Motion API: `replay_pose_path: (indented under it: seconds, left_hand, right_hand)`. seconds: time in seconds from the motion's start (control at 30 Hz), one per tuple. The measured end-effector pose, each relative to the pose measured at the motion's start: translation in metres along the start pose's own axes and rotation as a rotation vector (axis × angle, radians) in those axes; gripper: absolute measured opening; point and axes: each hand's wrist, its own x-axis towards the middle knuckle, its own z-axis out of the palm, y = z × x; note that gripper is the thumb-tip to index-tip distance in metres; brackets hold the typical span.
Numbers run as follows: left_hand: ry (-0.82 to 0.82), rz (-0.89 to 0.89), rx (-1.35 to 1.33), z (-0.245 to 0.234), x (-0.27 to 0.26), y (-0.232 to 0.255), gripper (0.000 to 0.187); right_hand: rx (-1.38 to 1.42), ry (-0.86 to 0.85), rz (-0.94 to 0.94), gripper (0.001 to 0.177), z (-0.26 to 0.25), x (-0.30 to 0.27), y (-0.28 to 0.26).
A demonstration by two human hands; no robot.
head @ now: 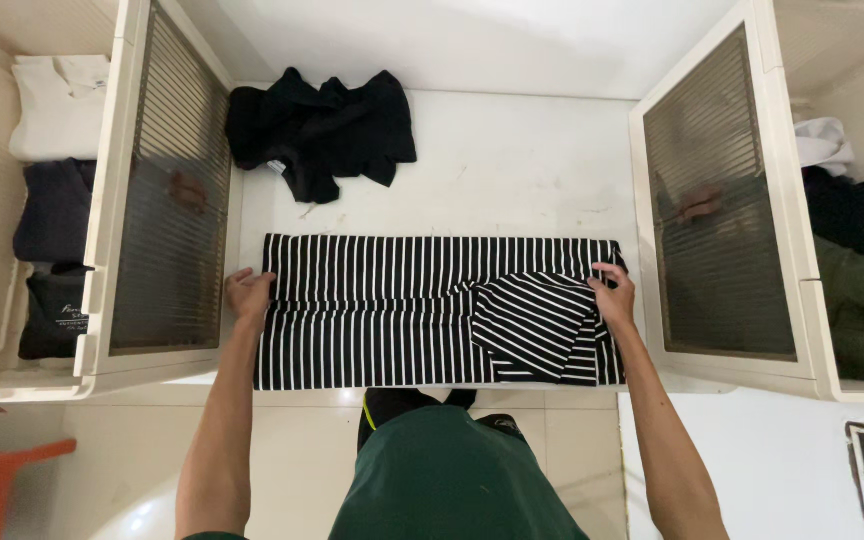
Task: The person folds a black garment by folding the sleeves inward and then folding it into a rectangle, places it into a storage bin, and then spreads out a striped shirt on a flat surface.
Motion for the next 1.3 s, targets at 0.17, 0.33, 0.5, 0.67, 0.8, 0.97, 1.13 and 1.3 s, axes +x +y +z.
replay_pose_path:
  seconds: [0.17, 0.33, 0.5, 0.67, 0.8, 0.97, 1.13, 1.3]
  left_hand:
    - [0.032, 0.119, 0.167, 0.007, 0.008, 0.006, 0.051]
    - [-0.008, 0.238, 0.166, 0.006, 0.015, 0.01, 0.042]
    - [-0.138, 0.286, 0.345, 0.002, 0.018, 0.01, 0.061]
    - [-0.099, 0.145, 0.345, 0.014, 0.011, 0.031, 0.062]
    - [-0.311, 0.182, 0.221, 0.019, 0.019, 0.033, 0.05]
    - [-0.539, 0.329, 0.156, 0.012, 0.027, 0.029, 0.05]
    - [-0.601, 0.357, 0.42, -0.002, 0.015, 0.053, 0.08]
    - [-0.644, 0.443, 0.655, -0.009, 0.016, 0.058, 0.095]
  right_hand:
    - [0.124, -0.08, 0.202, 0.051, -0.005, 0.013, -0.006]
    - [0.177, -0.04, 0.27, 0.052, -0.011, 0.012, -0.003]
    - [-0.155, 0.026, 0.012, 0.042, -0.003, 0.008, -0.009]
    - [0.13, 0.065, 0.172, 0.025, 0.005, 0.023, -0.017]
    - [0.074, -0.024, 0.212, 0.033, -0.004, 0.035, -0.014]
    - [0.106, -0.14, 0.098, 0.049, -0.008, 0.04, -0.013]
    - [0.077, -0.267, 0.133, 0.087, -0.008, 0.04, -0.01]
    - [-0.039, -0.279, 0.036, 0.096, -0.011, 0.031, -0.007]
